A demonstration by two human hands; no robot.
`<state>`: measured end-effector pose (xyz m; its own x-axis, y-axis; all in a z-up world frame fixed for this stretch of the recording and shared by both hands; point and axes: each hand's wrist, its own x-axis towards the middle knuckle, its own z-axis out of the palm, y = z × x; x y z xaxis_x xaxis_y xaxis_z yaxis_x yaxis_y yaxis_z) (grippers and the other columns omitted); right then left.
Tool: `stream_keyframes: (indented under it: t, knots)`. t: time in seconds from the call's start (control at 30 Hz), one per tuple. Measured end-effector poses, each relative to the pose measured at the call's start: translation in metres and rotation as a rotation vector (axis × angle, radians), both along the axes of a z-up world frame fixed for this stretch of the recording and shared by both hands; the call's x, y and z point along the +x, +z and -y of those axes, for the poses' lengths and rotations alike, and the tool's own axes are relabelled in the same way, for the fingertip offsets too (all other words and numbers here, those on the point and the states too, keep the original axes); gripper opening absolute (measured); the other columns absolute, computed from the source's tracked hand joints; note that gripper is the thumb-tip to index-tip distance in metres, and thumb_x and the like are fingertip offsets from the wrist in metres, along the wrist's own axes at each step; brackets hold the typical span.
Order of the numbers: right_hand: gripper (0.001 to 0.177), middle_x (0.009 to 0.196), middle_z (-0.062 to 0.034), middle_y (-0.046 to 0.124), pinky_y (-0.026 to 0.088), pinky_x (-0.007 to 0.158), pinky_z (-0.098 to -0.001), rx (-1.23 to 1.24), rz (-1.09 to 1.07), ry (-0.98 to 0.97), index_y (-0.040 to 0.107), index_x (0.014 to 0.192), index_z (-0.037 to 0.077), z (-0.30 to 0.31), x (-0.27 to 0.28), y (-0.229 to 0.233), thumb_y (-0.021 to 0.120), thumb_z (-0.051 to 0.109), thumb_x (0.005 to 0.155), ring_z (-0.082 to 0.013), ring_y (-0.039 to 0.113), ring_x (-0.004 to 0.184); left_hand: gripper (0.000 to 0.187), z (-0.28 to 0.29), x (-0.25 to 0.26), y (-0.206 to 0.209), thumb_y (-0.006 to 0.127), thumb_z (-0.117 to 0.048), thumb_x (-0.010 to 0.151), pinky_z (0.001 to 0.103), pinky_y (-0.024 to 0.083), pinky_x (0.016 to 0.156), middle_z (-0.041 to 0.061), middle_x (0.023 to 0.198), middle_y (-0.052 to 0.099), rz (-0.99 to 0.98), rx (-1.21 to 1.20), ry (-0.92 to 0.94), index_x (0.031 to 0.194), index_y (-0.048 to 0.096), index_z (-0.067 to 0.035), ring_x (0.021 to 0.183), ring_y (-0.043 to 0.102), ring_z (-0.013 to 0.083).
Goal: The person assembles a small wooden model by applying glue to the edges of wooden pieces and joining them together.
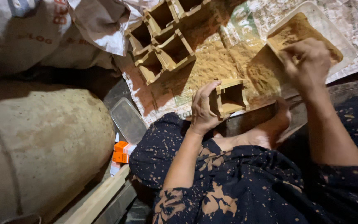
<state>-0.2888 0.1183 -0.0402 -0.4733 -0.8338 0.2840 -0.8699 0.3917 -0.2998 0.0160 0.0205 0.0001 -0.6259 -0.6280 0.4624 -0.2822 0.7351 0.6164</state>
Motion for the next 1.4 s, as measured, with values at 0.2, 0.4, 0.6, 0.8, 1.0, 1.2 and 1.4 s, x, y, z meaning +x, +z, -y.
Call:
stream_keyframes:
  t: [0.2,0.4,0.6,0.8,1.0,1.2,1.4]
  knots:
    - [0.019,0.093,-0.0059,0.07,0.049,0.082,-0.0395,-0.316,0.46,0.458,0.078,0.093,0.02,0.024,0.098,0.032,0.08,0.006,0.081,-0.0319,0.063,0.09,0.078,0.005,-0.006,0.003,0.086,-0.045,0.075,0.041,0.049,0.106,0.004,0.133,0.066,-0.13,-0.018,-0.017,0.135,0.055,-0.008,0.12,0.065,0.0282]
    - [0.011,0.085,0.0011,0.065,0.045,0.074,-0.031,-0.396,0.268,0.447,0.079,0.089,0.023,0.03,0.132,0.062,0.084,0.014,0.088,-0.0219,0.062,0.08,0.078,0.003,-0.004,-0.004,0.084,-0.051,0.073,0.038,0.049,0.107,0.001,0.134,0.066,-0.146,-0.01,-0.009,0.135,0.056,-0.011,0.122,0.065,0.0254]
    - [0.013,0.091,0.0013,0.064,0.041,0.079,-0.0345,-0.375,-0.104,0.464,0.076,0.093,0.021,0.028,0.143,0.073,0.072,0.011,0.087,-0.0196,0.058,0.083,0.076,0.002,-0.008,0.001,0.076,-0.056,0.081,0.038,0.047,0.106,0.003,0.135,0.066,-0.11,-0.051,0.019,0.135,0.055,-0.008,0.122,0.064,0.0252]
    - [0.01,0.094,0.0014,0.065,0.039,0.083,-0.0351,-0.36,-0.172,0.487,0.072,0.086,0.021,0.022,0.144,0.112,0.071,0.011,0.085,-0.0209,0.057,0.084,0.072,-0.001,-0.004,-0.002,0.066,-0.064,0.087,0.038,0.045,0.105,0.002,0.134,0.067,-0.08,-0.085,0.044,0.134,0.055,-0.01,0.119,0.065,0.0223]
    - [0.012,0.098,0.0006,0.07,0.036,0.087,-0.037,-0.421,-0.225,0.511,0.077,0.094,0.018,0.022,0.143,0.107,0.073,0.013,0.085,-0.0192,0.059,0.087,0.073,-0.001,-0.003,-0.013,0.079,-0.056,0.079,0.036,0.043,0.104,0.001,0.134,0.067,-0.088,-0.09,0.064,0.133,0.056,-0.012,0.119,0.064,0.0204]
    - [0.02,0.106,0.003,0.072,0.038,0.086,-0.0361,-0.451,0.105,0.542,0.077,0.096,0.019,0.018,0.142,0.075,0.077,0.009,0.079,-0.0218,0.061,0.09,0.072,0.005,-0.001,-0.012,0.08,-0.049,0.075,0.036,0.045,0.103,0.001,0.133,0.067,-0.125,-0.033,0.093,0.132,0.056,-0.011,0.118,0.065,0.0224]
    - [0.022,0.105,0.0022,0.071,0.039,0.086,-0.0339,-0.436,0.064,0.421,0.075,0.101,0.019,0.025,0.137,0.077,0.078,0.008,0.083,-0.0218,0.062,0.09,0.073,0.002,-0.007,0.001,0.078,-0.056,0.077,0.034,0.045,0.103,-0.002,0.132,0.067,-0.121,-0.065,0.094,0.131,0.056,-0.013,0.118,0.065,0.0188]
